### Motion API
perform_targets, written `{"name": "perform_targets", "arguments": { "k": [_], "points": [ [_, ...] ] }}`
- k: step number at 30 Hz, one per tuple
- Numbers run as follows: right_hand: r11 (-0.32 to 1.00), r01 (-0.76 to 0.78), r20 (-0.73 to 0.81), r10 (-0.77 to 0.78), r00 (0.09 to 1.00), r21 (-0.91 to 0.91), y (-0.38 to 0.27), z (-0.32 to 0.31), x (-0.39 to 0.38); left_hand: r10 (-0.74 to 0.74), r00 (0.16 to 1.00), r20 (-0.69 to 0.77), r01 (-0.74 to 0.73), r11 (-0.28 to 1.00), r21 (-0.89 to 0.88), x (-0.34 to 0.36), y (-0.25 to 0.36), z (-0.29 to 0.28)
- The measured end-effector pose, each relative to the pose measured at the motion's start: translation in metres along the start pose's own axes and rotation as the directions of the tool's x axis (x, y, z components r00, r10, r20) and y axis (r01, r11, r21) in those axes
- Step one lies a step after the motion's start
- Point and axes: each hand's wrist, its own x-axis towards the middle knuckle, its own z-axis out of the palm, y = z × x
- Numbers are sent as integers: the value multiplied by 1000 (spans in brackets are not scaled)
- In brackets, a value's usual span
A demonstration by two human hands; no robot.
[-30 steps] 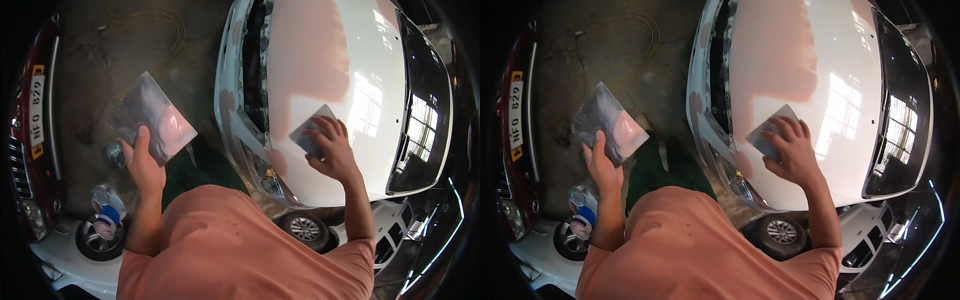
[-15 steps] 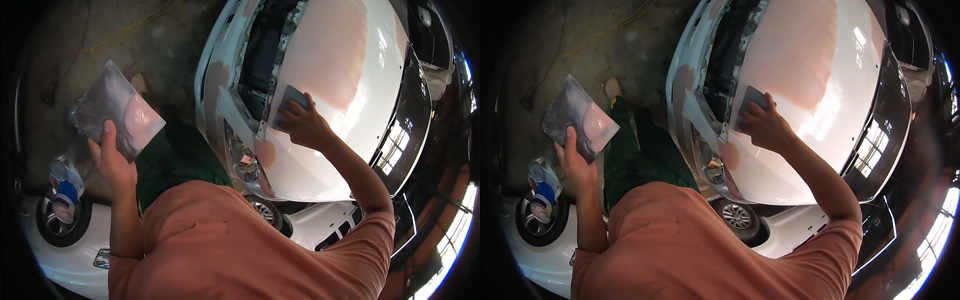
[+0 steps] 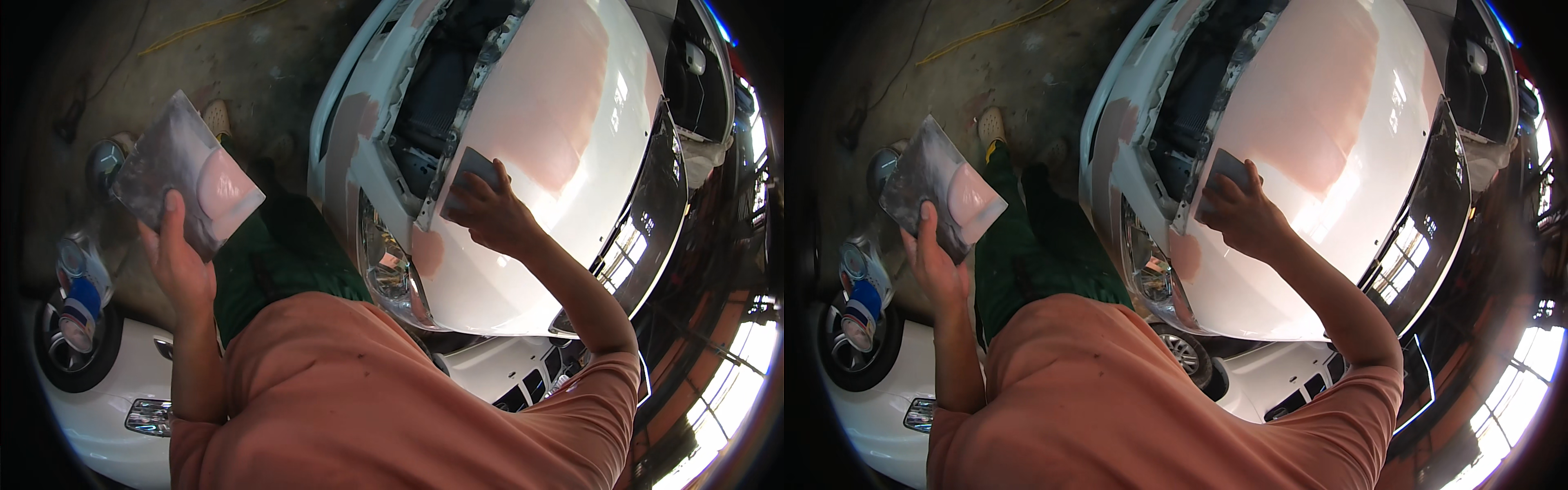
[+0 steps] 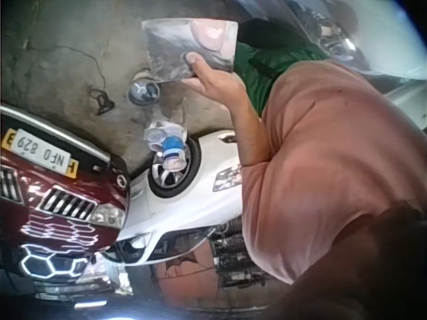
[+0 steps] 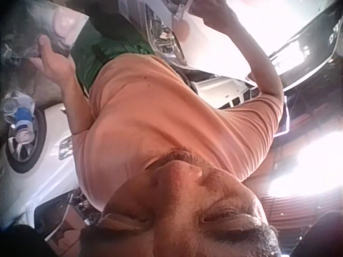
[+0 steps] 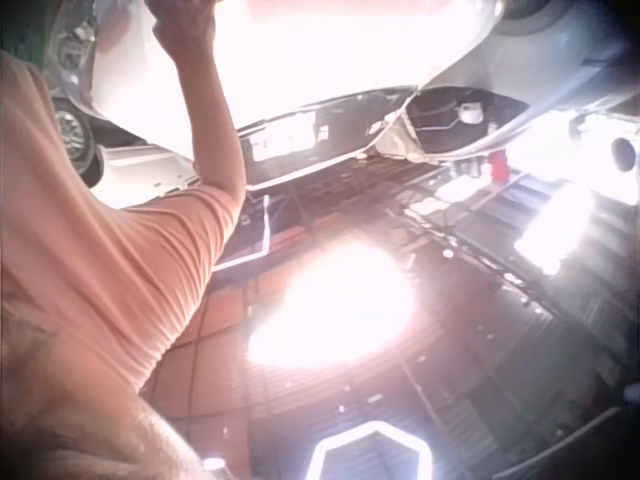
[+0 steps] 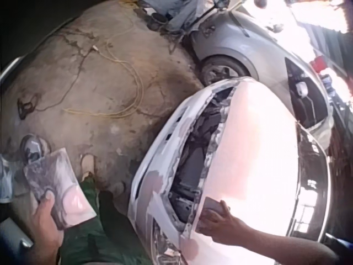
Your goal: The person applies pink body filler to the hood of a white car using a metal spreader, smoothing the material over a repair area.
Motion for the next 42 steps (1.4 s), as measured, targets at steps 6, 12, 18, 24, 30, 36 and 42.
{"name": "perform_targets", "arguments": {
  "k": [6,12,18,24,30,36,42],
  "points": [
    [1000,19,3,-19,1000,-23,-1,15,6,21,999,27,-21,1000,3,1,-4,-2],
    [1000,-8,33,9,999,-21,-3,16,-1,7,997,72,-8,1000,7,1,-6,2],
    [999,-10,89,13,996,-34,6,-9,-29,11,998,56,-12,1000,8,1,-11,0],
    [1000,-10,33,10,999,-24,24,-4,0,-39,999,-30,40,999,13,0,-13,1],
    [1000,-7,21,7,1000,7,31,2,14,-37,999,-15,37,998,41,4,-9,5],
    [1000,-19,125,17,992,19,37,-3,-2,-59,998,38,59,998,16,7,-17,8],
    [999,-3,73,6,997,-37,55,-19,-2,-44,998,43,42,998,44,3,-15,22]
  ]
}}
